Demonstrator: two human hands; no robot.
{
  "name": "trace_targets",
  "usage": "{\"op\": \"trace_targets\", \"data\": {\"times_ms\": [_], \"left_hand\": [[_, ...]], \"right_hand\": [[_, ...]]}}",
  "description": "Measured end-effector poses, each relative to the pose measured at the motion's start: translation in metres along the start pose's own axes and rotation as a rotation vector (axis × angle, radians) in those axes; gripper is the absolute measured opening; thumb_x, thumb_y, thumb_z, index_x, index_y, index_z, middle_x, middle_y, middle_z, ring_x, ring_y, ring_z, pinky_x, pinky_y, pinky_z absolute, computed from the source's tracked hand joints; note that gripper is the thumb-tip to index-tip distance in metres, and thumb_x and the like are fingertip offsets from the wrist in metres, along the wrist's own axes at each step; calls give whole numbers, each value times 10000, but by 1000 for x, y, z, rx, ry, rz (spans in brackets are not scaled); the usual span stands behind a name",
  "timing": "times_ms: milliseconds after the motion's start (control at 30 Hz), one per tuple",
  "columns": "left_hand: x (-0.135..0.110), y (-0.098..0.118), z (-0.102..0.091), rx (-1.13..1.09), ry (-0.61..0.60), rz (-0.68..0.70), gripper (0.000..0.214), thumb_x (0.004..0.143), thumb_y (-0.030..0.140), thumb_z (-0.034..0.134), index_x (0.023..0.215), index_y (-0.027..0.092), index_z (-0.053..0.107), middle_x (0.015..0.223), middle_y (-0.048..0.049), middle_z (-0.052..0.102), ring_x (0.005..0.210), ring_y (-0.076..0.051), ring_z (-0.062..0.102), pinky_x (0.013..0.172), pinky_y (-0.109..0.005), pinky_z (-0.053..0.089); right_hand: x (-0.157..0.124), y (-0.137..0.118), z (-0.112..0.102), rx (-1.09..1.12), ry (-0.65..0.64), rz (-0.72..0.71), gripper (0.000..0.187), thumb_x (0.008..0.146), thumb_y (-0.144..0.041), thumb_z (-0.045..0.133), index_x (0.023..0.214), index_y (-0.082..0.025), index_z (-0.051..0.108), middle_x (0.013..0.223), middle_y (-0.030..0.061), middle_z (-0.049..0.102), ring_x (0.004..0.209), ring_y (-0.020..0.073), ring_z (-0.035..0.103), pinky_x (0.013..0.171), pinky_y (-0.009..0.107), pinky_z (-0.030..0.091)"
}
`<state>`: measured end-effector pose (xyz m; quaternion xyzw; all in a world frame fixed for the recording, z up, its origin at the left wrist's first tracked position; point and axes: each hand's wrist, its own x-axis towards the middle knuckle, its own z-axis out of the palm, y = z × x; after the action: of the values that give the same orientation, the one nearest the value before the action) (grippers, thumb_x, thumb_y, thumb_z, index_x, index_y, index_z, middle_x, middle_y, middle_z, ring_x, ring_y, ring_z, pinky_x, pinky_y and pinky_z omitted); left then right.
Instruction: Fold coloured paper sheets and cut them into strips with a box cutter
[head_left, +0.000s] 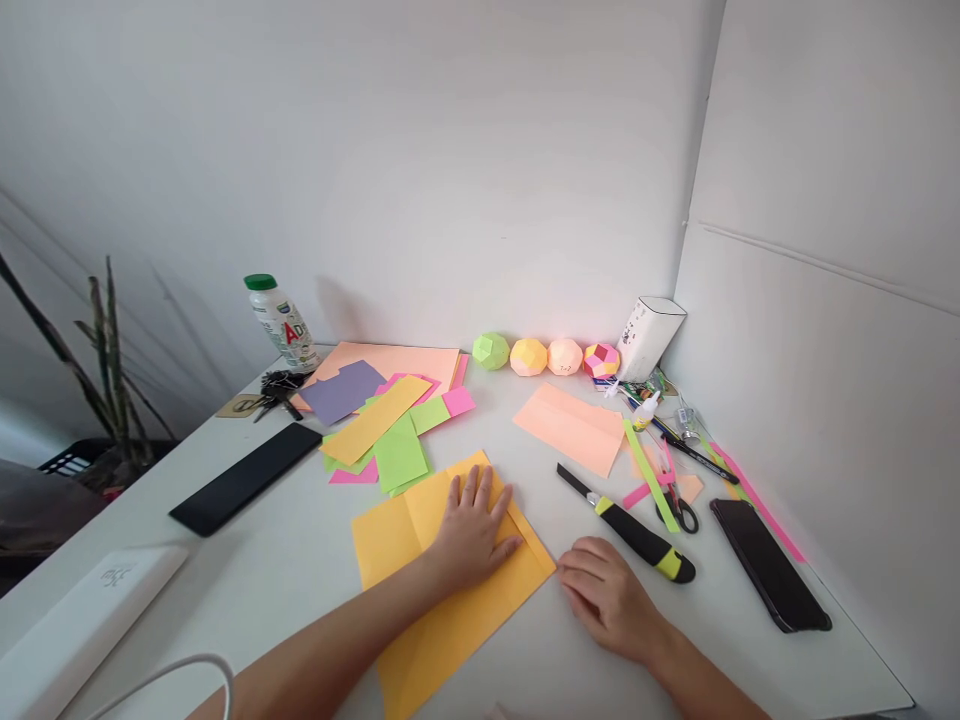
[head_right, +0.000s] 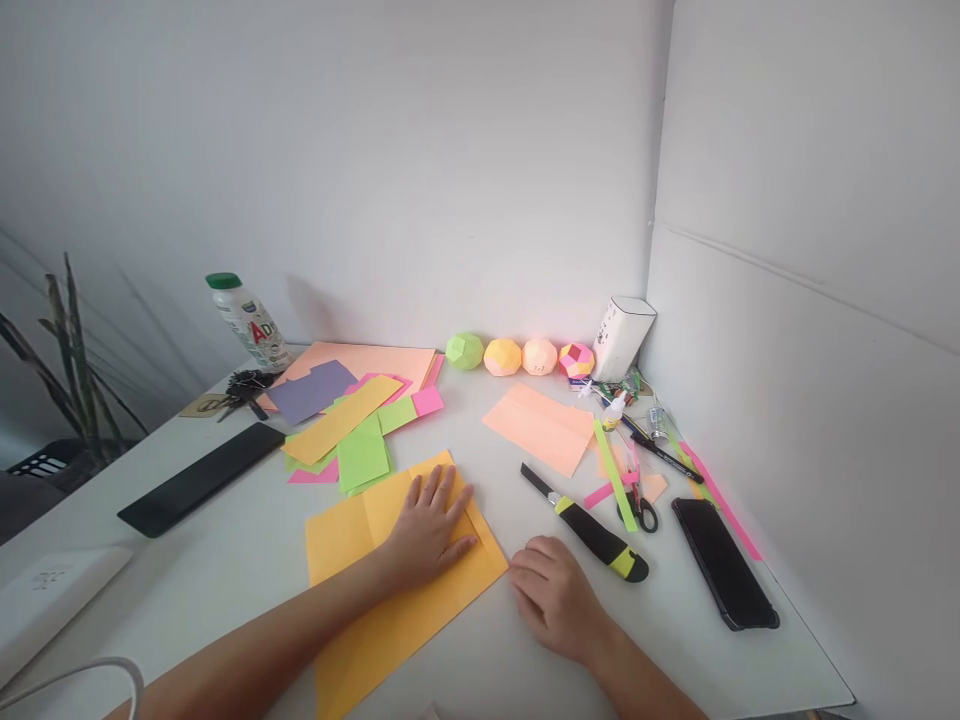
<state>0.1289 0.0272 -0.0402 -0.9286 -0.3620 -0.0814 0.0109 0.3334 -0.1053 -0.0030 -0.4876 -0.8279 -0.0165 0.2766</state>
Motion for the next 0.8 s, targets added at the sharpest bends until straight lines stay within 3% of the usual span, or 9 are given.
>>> {"op": "trace_targets", "data": {"times_ms": [133, 200, 333, 433, 633, 800], "left_hand": [[-1, -4, 2, -38, 14, 18, 733, 879, 674, 271, 1408, 180, 392, 1469, -200, 323, 1360, -431, 212, 1034, -628, 160], [0, -5, 1, -41, 51, 23, 710, 881, 661, 297, 1389, 181, 420, 1455, -196, 350, 1353, -427, 235, 1033, -623, 178], [-1, 2, -3, -39, 102, 156, 478, 931, 487, 386, 1287, 200, 525, 1379, -149, 463, 1295, -348, 371, 1049, -519, 273], [-1, 9, -7, -25, 112, 239, 356, 952, 330, 393, 1232, 186, 560, 1310, -135, 518, 1240, -307, 438, 1037, -465, 329], [0, 10, -11, -35, 108, 248, 344, 952, 319, 394, 1219, 188, 567, 1291, -128, 523, 1213, -304, 453, 1027, -481, 349], [-1, 10, -11, -54, 124, 247, 339, 947, 305, 393, 1216, 190, 565, 1283, -135, 525, 1216, -312, 449, 1015, -499, 357]], "right_hand": [[-16, 27, -9, -311, 137, 252, 238, 891, -194, 453, 1043, -203, 635, 1109, 110, 627, 1060, 283, 526, 889, 474, 432], [-26, 42, -10, -425, 142, 357, 299, 903, -274, 443, 1133, -182, 610, 1128, 135, 613, 1070, 307, 529, 878, 493, 443], [-38, 56, -12, -438, 87, 368, 328, 926, -259, 405, 1166, -163, 607, 1015, 121, 666, 949, 273, 594, 813, 450, 494], [-43, 47, -23, -396, 55, 328, 320, 933, -222, 396, 1155, -188, 624, 1045, 97, 677, 976, 248, 600, 832, 415, 509], [-73, 1, -56, -218, -224, 216, 365, 908, -240, 495, 1263, -287, 566, 1214, 23, 635, 1129, 216, 567, 897, 343, 521], [-91, -15, -56, -242, -223, 225, 365, 896, -241, 516, 1253, -285, 581, 1208, 25, 643, 1117, 220, 581, 882, 344, 537]]}}
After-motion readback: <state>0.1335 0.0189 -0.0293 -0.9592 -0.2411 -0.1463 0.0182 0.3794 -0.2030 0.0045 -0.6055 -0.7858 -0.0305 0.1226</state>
